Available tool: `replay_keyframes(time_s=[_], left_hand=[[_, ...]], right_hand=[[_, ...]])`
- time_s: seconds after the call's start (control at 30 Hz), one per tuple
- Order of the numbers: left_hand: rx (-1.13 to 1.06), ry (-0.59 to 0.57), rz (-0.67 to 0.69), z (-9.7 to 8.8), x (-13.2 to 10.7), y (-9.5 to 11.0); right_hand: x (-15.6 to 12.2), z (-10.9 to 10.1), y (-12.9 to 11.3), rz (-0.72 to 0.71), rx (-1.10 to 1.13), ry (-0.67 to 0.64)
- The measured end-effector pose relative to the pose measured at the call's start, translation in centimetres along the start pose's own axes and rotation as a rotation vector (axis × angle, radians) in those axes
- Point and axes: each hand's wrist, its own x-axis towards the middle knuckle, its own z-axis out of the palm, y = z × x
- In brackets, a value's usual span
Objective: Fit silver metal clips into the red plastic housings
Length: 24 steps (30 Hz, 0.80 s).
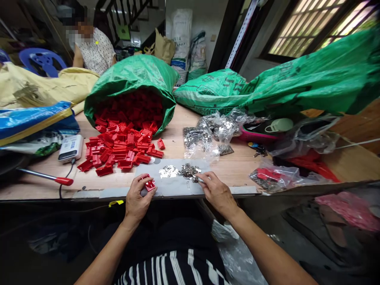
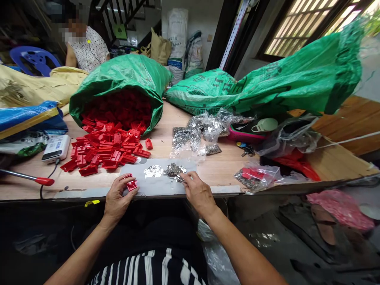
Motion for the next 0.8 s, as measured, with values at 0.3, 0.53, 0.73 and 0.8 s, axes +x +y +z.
replay_keyframes(time_s=[0.3, 0.53, 0.73, 0.8], left_hand=[[-0.013, -0.001, 0.006, 0.2, -0.2, -0.4], [-0.002, 0.007, 0.014, 0.2, -0.3, -0.3], [0.002, 0.01, 0.016, 0.3, -0.4, -0.3], [0.002, 0.01, 0.017, 0.4, -0.4, -0.4]], right_hand=[[3.7, 0.4, 1.3, 0.033, -0.205, -0.124], [4.9, -0.3, 2.2, -0.062, 0.047, -0.135], [8.6, -0.1, 4.1, 0.044, 0.082, -0.029], [9.8, -0.1, 4.6, 0.1, 0.031, -0.019]])
